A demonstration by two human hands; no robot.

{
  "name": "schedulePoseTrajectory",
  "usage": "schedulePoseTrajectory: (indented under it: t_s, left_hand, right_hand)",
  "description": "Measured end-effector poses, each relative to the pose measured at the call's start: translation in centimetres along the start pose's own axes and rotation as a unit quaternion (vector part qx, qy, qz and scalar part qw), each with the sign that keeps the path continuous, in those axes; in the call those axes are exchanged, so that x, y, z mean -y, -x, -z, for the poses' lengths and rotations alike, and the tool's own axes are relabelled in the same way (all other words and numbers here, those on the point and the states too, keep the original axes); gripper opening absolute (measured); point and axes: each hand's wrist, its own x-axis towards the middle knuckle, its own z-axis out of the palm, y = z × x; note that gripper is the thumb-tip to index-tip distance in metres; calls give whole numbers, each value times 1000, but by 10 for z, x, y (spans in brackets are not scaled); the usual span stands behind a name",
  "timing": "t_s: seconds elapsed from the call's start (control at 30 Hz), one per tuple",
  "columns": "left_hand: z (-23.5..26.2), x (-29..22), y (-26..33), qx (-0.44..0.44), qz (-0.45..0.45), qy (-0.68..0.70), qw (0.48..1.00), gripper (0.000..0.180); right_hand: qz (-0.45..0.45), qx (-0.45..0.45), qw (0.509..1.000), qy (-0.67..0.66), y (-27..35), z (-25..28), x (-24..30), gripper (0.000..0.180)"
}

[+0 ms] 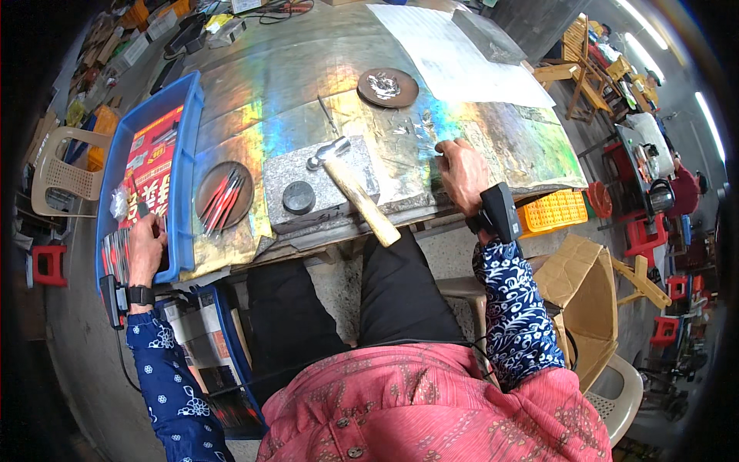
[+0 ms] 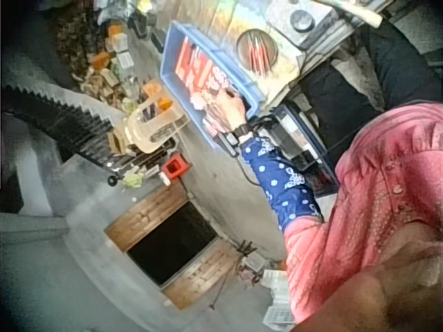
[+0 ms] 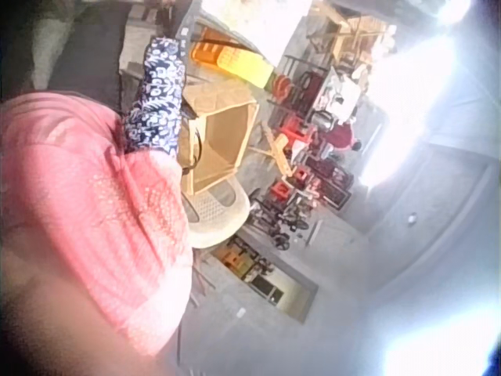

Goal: The person repeatedly picks up small metal pins, places them on a metal block, and strikes them with a hammer to shape or flatten them. After each strike, the pin is moved aside and a new one is selected from a nearby tray.

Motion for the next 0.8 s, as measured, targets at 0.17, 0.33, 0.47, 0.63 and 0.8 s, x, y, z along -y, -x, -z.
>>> schedulePoseTrajectory:
  t_s: [0.17,0.33,0.47,0.63,0.8]
  left_hand:
    - [6,-5,4,-8,25,5,1000,7]
    - [25,-34,14,-118,20,41,992,9]
    - [44,-75,13,-176,-19,181,967,17]
    - [38,-141,16,-91,-67,364,925,18]
    - [3,-191,24,-46,-67,476,876,14]
  right_hand:
    - [33,12,998,49,-16,-8,-5,16]
    - [83,16,994,71,-26,-22,-18,9]
    - [103,-16,991,-86,-34,-48,-35,20]
    - [212,-46,923,-317,-52,-66,-48,23]
    - [304,-89,945,79,-41,-41,-42,14]
